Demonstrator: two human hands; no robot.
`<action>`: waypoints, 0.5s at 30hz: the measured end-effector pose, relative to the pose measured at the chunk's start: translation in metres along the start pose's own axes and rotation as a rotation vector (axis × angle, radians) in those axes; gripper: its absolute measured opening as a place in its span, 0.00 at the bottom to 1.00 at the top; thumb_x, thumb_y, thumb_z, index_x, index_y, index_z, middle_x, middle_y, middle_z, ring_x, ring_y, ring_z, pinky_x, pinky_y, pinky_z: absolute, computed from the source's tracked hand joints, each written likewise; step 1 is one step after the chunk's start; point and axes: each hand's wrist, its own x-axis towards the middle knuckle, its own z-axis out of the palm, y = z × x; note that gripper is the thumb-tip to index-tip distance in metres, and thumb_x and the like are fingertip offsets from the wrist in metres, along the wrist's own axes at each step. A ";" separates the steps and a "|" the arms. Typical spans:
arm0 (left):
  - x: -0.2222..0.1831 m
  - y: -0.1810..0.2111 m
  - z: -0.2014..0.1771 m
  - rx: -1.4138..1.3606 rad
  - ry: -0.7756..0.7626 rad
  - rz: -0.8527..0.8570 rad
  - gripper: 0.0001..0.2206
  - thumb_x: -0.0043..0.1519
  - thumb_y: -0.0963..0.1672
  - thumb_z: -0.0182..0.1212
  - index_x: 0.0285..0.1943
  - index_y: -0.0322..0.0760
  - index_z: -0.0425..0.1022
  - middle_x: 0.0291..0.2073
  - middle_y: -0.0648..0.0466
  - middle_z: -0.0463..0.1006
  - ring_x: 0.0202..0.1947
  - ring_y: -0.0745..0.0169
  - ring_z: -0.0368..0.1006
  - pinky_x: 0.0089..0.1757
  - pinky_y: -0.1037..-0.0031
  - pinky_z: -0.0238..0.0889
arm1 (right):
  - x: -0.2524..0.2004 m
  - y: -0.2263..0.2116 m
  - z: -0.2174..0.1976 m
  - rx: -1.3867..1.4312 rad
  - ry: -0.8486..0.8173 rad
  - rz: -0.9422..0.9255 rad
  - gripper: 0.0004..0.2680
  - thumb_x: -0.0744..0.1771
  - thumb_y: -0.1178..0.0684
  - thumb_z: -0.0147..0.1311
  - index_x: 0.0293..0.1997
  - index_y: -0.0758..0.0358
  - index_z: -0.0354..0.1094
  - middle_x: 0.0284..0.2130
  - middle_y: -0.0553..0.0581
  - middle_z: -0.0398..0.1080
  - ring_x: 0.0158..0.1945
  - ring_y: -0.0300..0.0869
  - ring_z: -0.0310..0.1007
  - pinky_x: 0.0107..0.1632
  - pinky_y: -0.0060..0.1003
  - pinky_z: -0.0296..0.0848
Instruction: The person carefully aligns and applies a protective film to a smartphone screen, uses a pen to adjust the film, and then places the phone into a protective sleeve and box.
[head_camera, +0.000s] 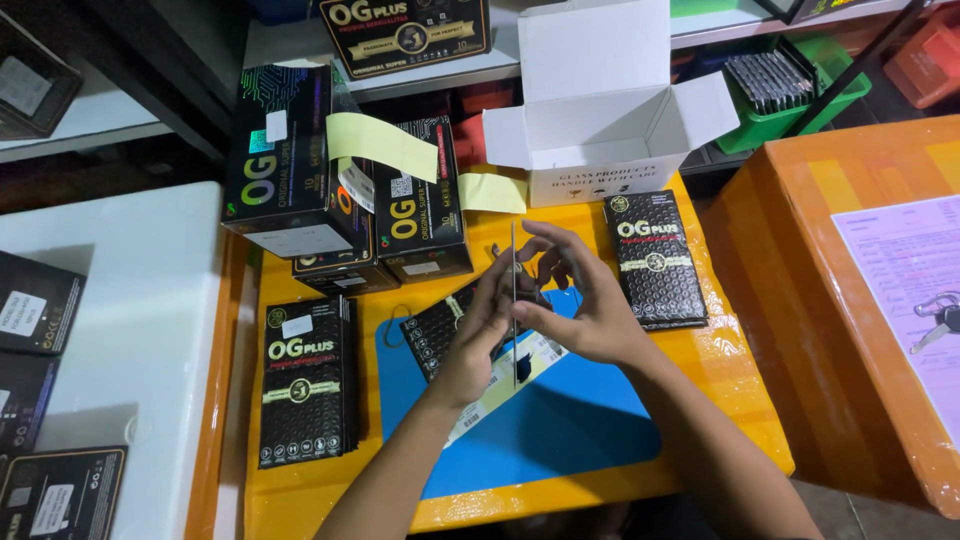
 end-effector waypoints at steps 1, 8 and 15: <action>0.000 0.001 0.002 0.001 0.000 0.000 0.26 0.73 0.45 0.34 0.82 0.41 0.37 0.71 0.40 0.60 0.69 0.44 0.61 0.64 0.57 0.55 | 0.002 -0.001 -0.002 0.001 0.000 0.000 0.31 0.60 0.56 0.71 0.72 0.61 0.59 0.46 0.65 0.72 0.40 0.51 0.71 0.42 0.45 0.67; -0.002 0.015 0.016 -0.034 -0.121 -0.065 0.26 0.73 0.44 0.33 0.82 0.40 0.36 0.60 0.45 0.66 0.56 0.59 0.69 0.56 0.67 0.66 | 0.003 0.010 -0.006 0.043 0.099 0.056 0.25 0.65 0.55 0.62 0.71 0.63 0.59 0.49 0.63 0.68 0.49 0.50 0.67 0.50 0.46 0.67; 0.003 0.005 0.012 0.011 -0.155 -0.105 0.28 0.73 0.46 0.37 0.81 0.32 0.36 0.57 0.45 0.65 0.51 0.66 0.70 0.53 0.73 0.67 | 0.007 0.016 -0.006 0.131 0.193 0.150 0.16 0.68 0.52 0.57 0.62 0.65 0.66 0.45 0.62 0.68 0.45 0.48 0.72 0.46 0.43 0.71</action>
